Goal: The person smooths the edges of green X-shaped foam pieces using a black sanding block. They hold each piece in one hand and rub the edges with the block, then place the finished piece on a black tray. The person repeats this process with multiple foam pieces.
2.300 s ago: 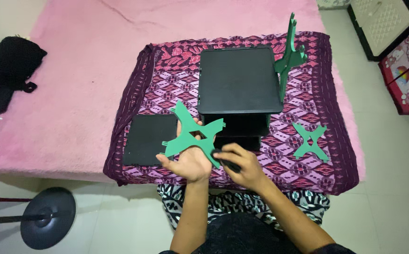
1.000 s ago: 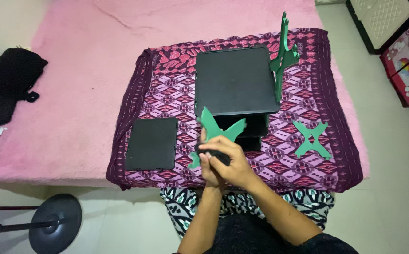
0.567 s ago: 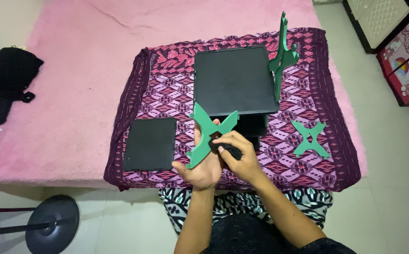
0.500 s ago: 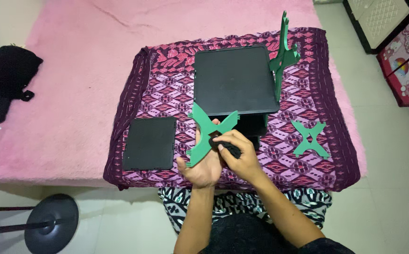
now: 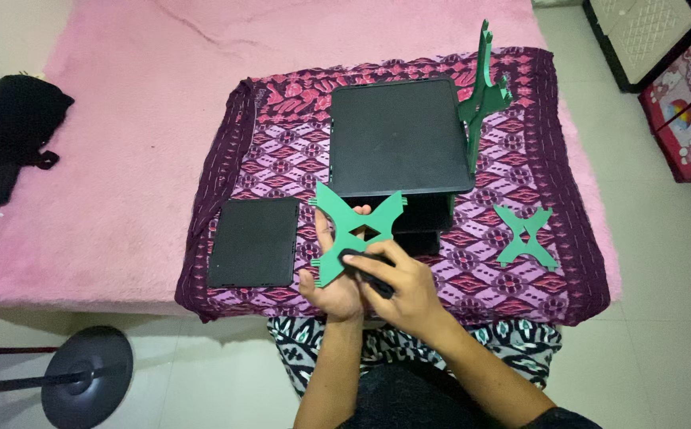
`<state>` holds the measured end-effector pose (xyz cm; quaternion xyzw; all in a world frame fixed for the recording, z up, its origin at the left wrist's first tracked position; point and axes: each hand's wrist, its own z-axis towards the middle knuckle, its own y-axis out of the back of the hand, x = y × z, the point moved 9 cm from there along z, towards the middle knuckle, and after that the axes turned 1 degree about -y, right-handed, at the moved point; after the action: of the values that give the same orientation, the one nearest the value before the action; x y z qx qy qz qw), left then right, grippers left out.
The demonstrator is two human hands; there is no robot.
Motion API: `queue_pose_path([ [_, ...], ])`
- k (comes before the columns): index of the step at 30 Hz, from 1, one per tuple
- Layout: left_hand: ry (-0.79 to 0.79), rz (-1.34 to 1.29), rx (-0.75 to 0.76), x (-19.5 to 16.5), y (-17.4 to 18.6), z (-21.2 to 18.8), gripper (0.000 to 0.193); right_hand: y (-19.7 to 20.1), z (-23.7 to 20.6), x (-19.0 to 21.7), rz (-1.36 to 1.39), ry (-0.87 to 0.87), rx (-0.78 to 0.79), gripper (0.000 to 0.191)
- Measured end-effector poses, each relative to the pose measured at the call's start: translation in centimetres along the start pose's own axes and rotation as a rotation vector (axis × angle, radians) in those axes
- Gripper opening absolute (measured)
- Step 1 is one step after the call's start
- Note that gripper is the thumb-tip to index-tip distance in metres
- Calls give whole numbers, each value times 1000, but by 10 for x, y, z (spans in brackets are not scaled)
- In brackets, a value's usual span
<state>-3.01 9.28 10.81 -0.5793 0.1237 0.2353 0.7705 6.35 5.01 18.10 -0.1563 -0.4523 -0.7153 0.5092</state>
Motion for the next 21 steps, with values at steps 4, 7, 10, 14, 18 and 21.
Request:
queue_pose_path([
  [4, -14, -48, 21, 0, 3, 2, 124, 10, -7, -23, -101, -141, -8, 39],
  [7, -18, -26, 42, -1, 3, 3, 124, 22, -7, -39, -185, -206, -16, 40],
  [10, 19, -16, 72, 1, 0, 2, 124, 36, -3, -48, -199, -232, -56, 37],
  [14, 55, 35, 133, 11, -11, -3, 125, 33, 3, -38, -17, -132, -60, 38],
  [18, 45, 63, 119, 15, -10, -4, 126, 18, -1, -27, -61, -140, 21, 41],
  [21, 48, 25, 143, 9, -7, -1, 125, 17, -2, -24, -60, -133, 60, 45],
])
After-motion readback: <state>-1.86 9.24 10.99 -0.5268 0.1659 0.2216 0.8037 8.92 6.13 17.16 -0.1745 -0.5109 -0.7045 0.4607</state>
